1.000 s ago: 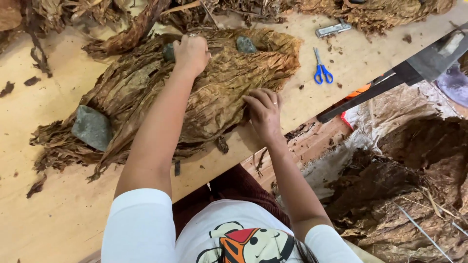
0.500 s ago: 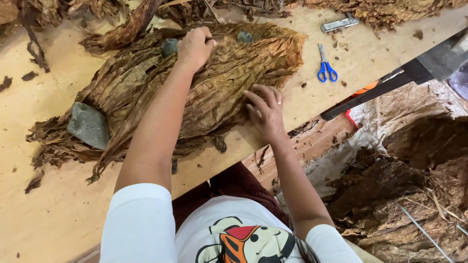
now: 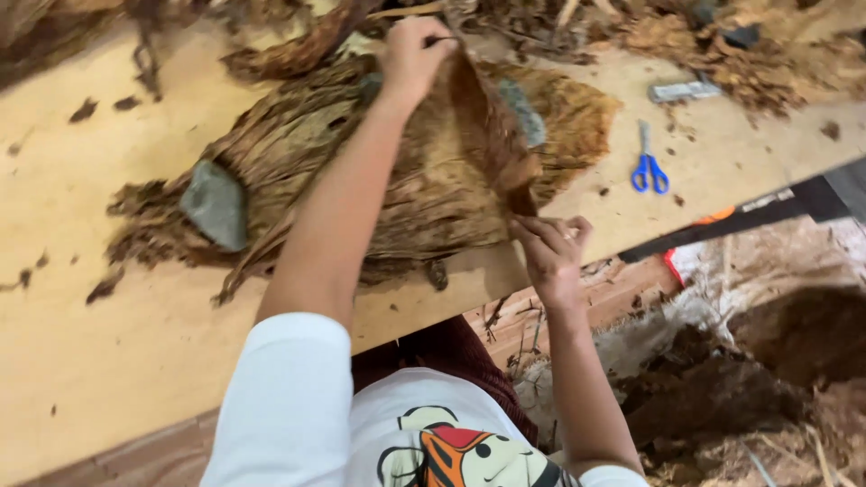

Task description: The person repeatedly lifts, folds, and presses a large bundle of dried fibrous material on a wooden table using both hands. They place and reposition several smooth stones on the bundle to hold it in place while continuing to manipulate the fibers.

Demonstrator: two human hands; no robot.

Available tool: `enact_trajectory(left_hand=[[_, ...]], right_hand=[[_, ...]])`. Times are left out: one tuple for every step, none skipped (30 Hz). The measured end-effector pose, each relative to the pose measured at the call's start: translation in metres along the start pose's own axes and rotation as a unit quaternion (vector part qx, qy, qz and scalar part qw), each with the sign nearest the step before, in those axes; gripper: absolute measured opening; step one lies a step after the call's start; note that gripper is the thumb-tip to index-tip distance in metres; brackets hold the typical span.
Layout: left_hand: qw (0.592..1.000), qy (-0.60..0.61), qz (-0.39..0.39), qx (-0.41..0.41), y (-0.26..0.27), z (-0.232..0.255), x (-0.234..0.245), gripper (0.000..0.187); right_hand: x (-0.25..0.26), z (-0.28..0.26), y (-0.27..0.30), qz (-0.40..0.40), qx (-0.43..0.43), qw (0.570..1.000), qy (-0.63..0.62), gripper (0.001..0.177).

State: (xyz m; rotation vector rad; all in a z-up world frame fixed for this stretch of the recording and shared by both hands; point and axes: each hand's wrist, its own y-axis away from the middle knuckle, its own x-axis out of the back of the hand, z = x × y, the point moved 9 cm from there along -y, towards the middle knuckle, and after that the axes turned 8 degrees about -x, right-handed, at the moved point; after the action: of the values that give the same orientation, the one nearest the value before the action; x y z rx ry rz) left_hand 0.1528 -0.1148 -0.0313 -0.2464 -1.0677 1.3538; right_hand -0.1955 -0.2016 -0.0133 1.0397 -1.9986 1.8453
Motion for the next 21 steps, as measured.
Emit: enact_trajectory(left_hand=[[1.0,-0.009,0.008,0.009,-0.001,0.003,-0.002,0.009],[0.999,-0.004,0.032,0.013,-0.003,0.008,-0.002,0.005],[0.998,0.0,0.056,0.017,-0.005,0.012,-0.002,0.002],[0.998,-0.009,0.063,0.027,0.002,0.019,0.01,0.002],[0.998,0.005,-0.034,0.044,0.007,0.026,0.002,0.008],[0.989,0.02,-0.131,0.062,0.015,0.033,-0.006,0.016],[0.989,0.015,-0.127,0.071,0.017,0.027,0.006,0.016],[0.984,-0.023,-0.157,0.075,0.02,0.022,0.012,0.025],[0.977,-0.059,-0.188,0.077,0.023,0.019,0.017,0.035],[0.977,-0.062,-0.185,0.084,0.036,0.027,0.052,0.035],[0.979,-0.045,-0.196,0.046,0.045,0.044,0.083,0.033],[0.978,-0.028,-0.207,0.008,0.054,0.063,0.113,0.032],[0.977,-0.032,-0.21,0.008,0.07,0.07,0.131,0.032],[0.961,-0.093,-0.255,0.047,0.091,0.068,0.144,0.029],[0.938,-0.152,-0.301,0.083,0.112,0.067,0.157,0.033],[0.936,-0.154,-0.306,0.08,0.123,0.069,0.163,0.033],[0.933,-0.123,-0.321,0.103,0.137,0.069,0.164,0.033],[0.929,-0.091,-0.335,0.126,0.151,0.07,0.166,0.036],[0.93,-0.092,-0.336,0.119,0.156,0.067,0.162,0.036],[0.941,-0.093,-0.307,0.111,0.156,0.064,0.163,0.029],[0.95,-0.093,-0.279,0.104,0.158,0.061,0.163,0.023]], right_hand=[[-0.004,0.002,0.003,-0.005,0.009,1.0,-0.011,0.013],[-0.012,0.013,0.004,-0.021,-0.026,0.998,0.046,0.009],[-0.018,0.024,0.007,-0.037,-0.059,0.992,0.103,0.013],[-0.022,0.03,0.008,-0.043,-0.05,0.994,0.092,0.013],[-0.029,0.046,0.01,-0.073,-0.093,0.99,0.08,0.021],[-0.037,0.062,0.013,-0.105,-0.135,0.983,0.068,0.033],[-0.029,0.051,0.001,-0.111,-0.13,0.983,0.061,0.033],[-0.029,0.043,-0.008,-0.158,-0.137,0.978,0.024,0.034],[-0.026,0.034,-0.017,-0.203,-0.145,0.968,-0.01,0.036],[-0.021,0.019,-0.018,-0.208,-0.14,0.968,-0.015,0.036],[-0.006,0.008,-0.023,-0.152,-0.153,0.976,0.019,0.034],[0.01,-0.003,-0.028,-0.095,-0.166,0.98,0.052,0.032],[0.006,-0.026,-0.034,-0.094,-0.169,0.98,0.049,0.032],[-0.003,-0.053,-0.039,-0.12,-0.157,0.978,-0.062,0.035],[-0.009,-0.081,-0.045,-0.142,-0.145,0.964,-0.17,0.04],[-0.027,-0.091,-0.041,-0.139,-0.151,0.964,-0.172,0.04],[-0.04,-0.111,-0.039,-0.122,-0.084,0.979,-0.142,0.04],[-0.054,-0.132,-0.035,-0.105,-0.018,0.988,-0.11,0.043],[-0.066,-0.133,-0.03,-0.099,-0.02,0.989,-0.107,0.043],[-0.083,-0.132,-0.024,-0.121,-0.031,0.987,-0.1,0.039],[-0.1,-0.131,-0.017,-0.145,-0.044,0.984,-0.092,0.036]])
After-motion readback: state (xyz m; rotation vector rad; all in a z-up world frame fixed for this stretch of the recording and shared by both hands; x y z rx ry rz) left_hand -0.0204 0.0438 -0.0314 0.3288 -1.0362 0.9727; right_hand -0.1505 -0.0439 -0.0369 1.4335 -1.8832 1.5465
